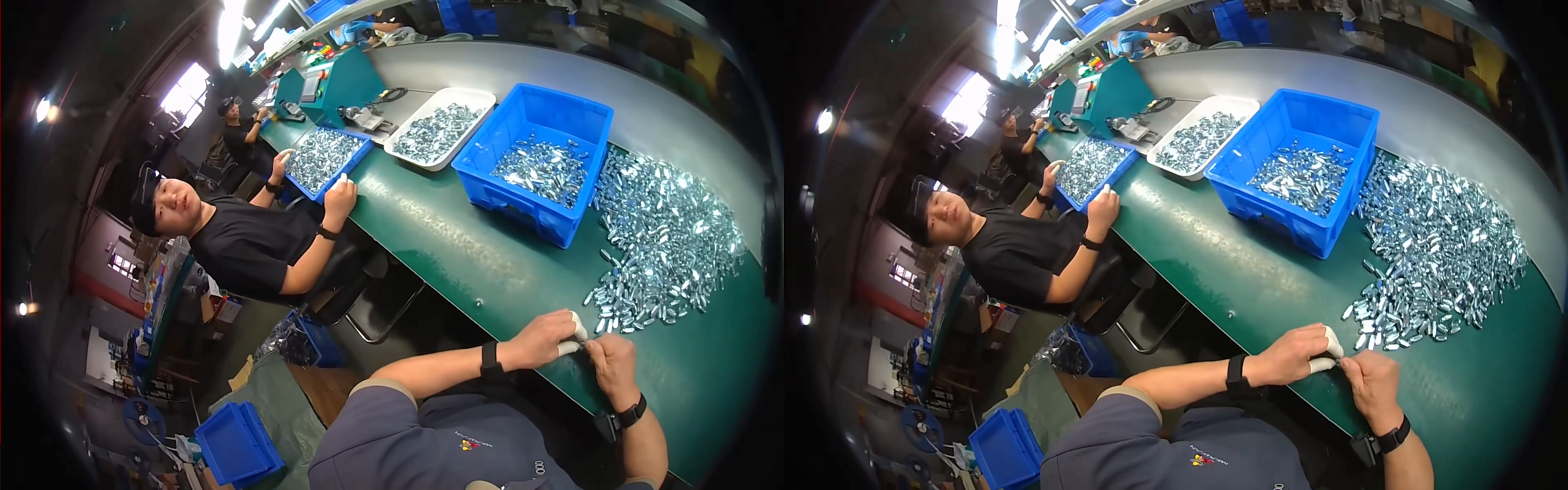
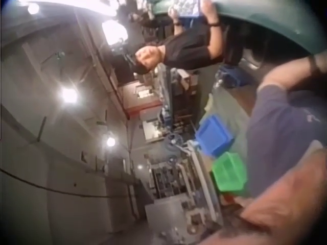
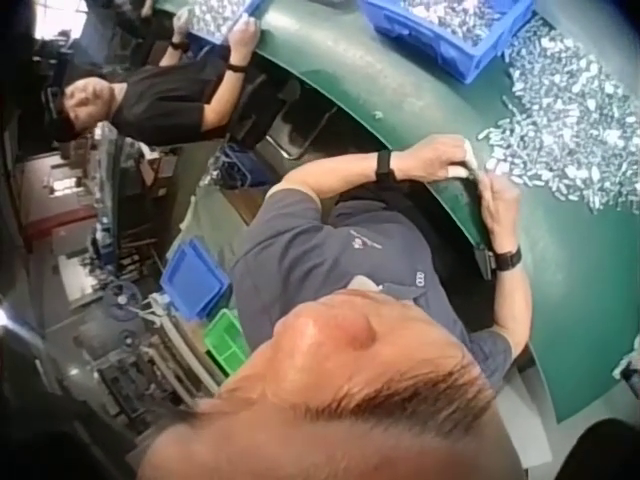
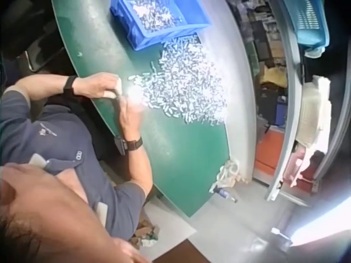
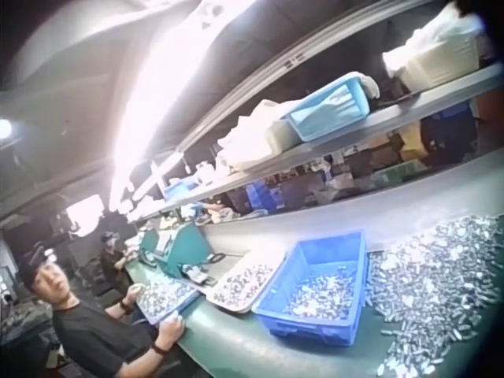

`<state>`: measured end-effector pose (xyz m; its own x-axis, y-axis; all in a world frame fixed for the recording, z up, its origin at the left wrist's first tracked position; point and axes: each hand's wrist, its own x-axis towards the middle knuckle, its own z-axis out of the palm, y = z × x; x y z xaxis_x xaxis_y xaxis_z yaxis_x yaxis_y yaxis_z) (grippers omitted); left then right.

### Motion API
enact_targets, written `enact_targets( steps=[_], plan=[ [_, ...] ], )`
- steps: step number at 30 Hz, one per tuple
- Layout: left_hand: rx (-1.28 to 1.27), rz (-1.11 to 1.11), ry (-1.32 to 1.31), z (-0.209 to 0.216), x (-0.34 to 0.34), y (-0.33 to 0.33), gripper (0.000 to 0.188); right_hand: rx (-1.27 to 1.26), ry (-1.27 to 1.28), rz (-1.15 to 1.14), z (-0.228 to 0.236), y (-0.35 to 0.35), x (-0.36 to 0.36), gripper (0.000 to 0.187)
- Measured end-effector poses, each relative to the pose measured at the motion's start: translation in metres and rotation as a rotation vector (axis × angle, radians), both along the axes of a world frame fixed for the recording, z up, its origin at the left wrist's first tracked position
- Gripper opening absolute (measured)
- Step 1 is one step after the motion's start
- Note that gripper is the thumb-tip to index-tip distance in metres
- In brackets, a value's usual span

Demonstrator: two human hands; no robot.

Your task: The person picks up a metal component and a thin rod, inserts the rod into the component, and places the assembly into a blue bin, repeating this process several times.

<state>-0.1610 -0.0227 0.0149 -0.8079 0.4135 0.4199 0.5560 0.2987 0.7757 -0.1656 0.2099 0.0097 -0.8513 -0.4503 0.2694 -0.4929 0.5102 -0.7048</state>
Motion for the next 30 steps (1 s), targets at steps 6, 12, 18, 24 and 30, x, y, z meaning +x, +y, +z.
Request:
enact_targets(
  steps=[6, 12, 18, 24, 30],
  plan=[
    [0.08, 0.016, -0.048, -0.006, 0.003, 0.001, 0.022, -0.263, -0.213, -0.111, 0.003, -0.009, 0.007, 0.013],
    [0.1, 0.014, -0.091, -0.011, 0.003, -0.002, 0.02, -0.305, -0.307, -0.106, 0.001, -0.005, 0.003, 0.01],
    [0.103, -0.003, -0.073, -0.014, 0.002, -0.003, 0.018, -0.186, -0.202, -0.046, 0.007, -0.005, 0.002, 0.012],
    [0.13, -0.024, -0.101, -0.011, 0.002, -0.002, 0.018, -0.18, -0.251, -0.088, 0.003, 0.002, 0.003, 0.015],
    [0.141, -0.005, -0.212, -0.006, 0.005, 0.0, 0.017, -0.262, -0.351, -0.101, -0.002, 0.009, 0.002, 0.016]
  ],
)
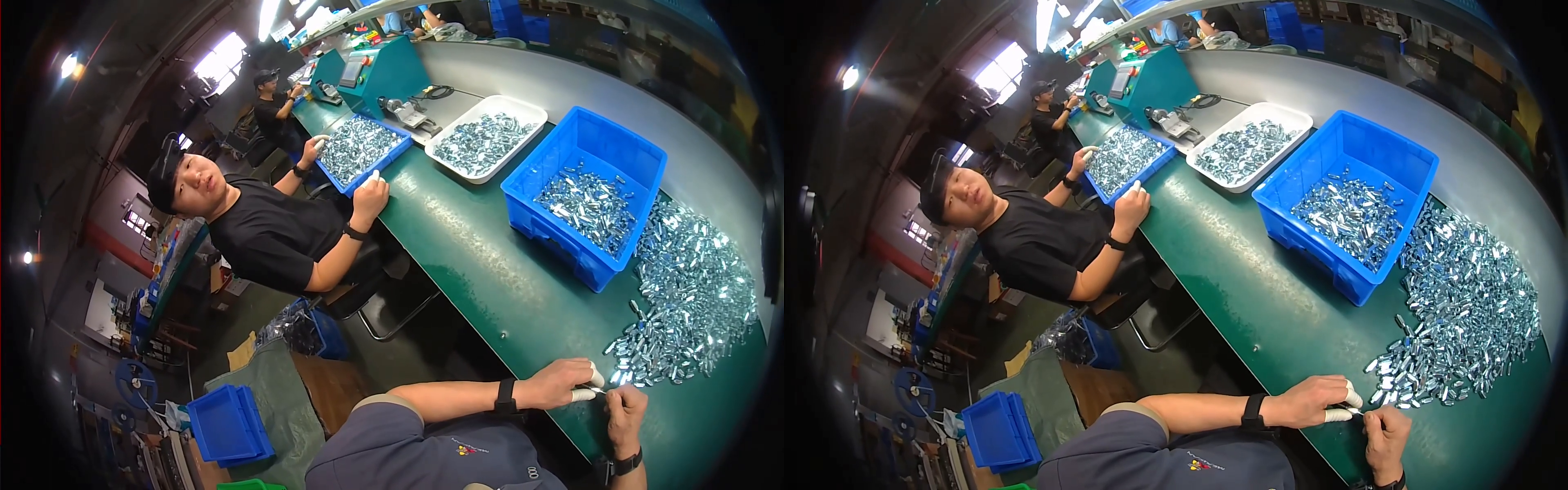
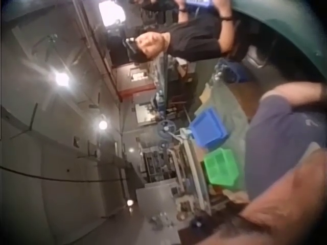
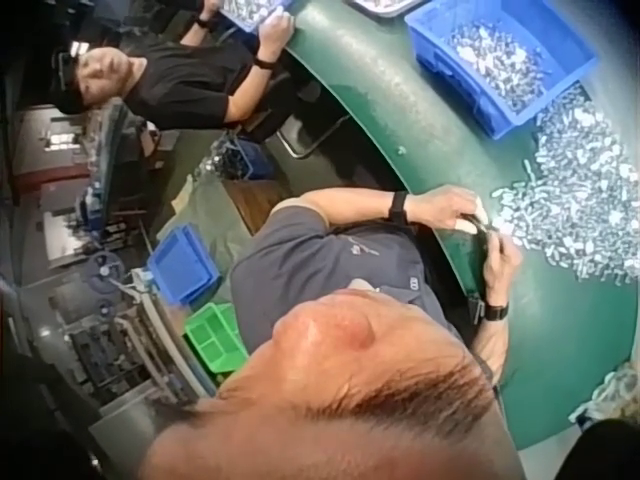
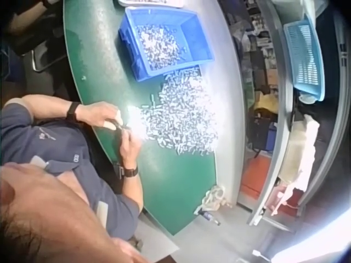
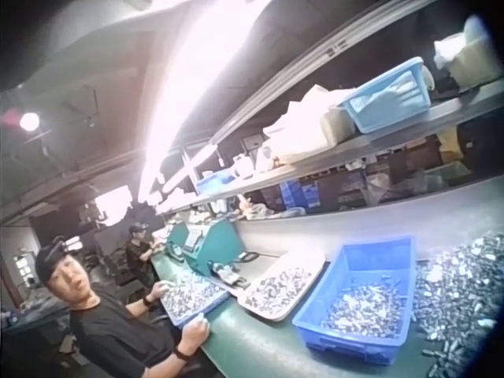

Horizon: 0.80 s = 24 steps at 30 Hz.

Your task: The person picks up a metal component and a thin rod, inserts the rod into the component, and places the assembly into a blue bin, repeating this process several times.

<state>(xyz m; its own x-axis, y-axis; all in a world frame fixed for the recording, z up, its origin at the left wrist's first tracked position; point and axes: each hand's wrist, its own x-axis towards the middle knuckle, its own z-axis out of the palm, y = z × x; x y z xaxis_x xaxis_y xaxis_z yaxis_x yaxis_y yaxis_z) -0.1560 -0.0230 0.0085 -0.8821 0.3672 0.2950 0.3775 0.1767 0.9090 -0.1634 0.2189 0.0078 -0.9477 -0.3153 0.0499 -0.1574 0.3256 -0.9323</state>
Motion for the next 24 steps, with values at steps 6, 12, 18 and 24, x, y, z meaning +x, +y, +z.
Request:
enact_targets(
  steps=[6, 12, 18, 24],
  plan=[
    [-0.028, 0.005, -0.024, 0.0, -0.003, -0.001, 0.018, -0.105, -0.035, -0.033, -0.003, -0.004, 0.0, 0.02],
    [-0.018, 0.011, 0.0, -0.003, -0.003, -0.001, 0.017, -0.009, 0.092, 0.026, 0.001, -0.004, -0.002, 0.019],
    [-0.01, 0.023, 0.055, -0.003, -0.003, -0.001, 0.017, 0.083, 0.119, 0.166, -0.006, 0.008, -0.006, 0.016],
    [0.01, 0.014, -0.022, 0.0, -0.003, -0.001, 0.015, 0.012, 0.097, 0.023, 0.008, -0.011, -0.002, 0.018]
  ],
)
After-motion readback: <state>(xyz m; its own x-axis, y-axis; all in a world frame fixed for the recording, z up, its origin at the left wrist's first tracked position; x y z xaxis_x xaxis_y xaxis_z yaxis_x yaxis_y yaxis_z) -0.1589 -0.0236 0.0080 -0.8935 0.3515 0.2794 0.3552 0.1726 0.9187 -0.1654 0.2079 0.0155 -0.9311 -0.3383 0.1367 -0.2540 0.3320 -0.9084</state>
